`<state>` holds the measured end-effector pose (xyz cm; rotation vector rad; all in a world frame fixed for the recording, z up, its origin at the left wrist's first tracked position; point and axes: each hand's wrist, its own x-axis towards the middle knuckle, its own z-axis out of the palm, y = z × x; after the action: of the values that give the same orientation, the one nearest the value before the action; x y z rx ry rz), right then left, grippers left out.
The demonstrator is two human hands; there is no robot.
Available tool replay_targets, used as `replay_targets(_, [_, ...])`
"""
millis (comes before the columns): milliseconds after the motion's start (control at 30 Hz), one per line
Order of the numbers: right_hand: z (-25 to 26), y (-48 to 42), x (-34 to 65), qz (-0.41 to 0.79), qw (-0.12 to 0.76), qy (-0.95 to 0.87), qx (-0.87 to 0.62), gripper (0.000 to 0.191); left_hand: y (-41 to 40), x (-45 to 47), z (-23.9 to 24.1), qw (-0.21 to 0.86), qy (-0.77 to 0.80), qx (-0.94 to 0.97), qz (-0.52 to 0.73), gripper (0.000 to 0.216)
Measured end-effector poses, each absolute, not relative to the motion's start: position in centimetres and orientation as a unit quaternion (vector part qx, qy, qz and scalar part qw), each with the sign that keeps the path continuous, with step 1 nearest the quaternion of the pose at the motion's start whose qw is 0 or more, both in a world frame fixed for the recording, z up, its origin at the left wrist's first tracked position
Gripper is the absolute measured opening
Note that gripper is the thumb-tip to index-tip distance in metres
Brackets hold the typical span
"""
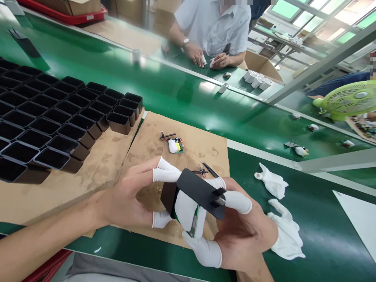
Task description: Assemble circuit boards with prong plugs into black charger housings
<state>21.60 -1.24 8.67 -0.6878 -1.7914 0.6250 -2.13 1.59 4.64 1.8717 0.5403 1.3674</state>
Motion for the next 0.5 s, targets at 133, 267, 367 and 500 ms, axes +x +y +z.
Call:
replay_targets(133, [8.31, -1.30, 21.66, 0.278, 0.528, -0.749, -0.288, 0.080, 1.58, -2.22, 4.99, 0.373, 0.215, 0.732, 0.528, 0.052])
replay_targets(267, [8.01, -1.24, 21.70, 0.280, 0.530, -0.749, -0.284, 0.083, 1.54, -2.24, 5.12, 0.381, 0.216, 0.731, 0.523, 0.048])
replay_targets(367, [8.15, -1.14, 21.66, 0.278, 0.529, -0.751, -0.280, 0.080, 1.57, -2.30, 4.99, 0.384, 0.216, 0.734, 0.517, 0.047])
replay_targets(500, [8.47, -1.07, 21.65, 0.282, 0.524, -0.749, -0.291, 0.082, 1.66, -2.44, 4.89, 0.380, 0.218, 0.735, 0.517, 0.054])
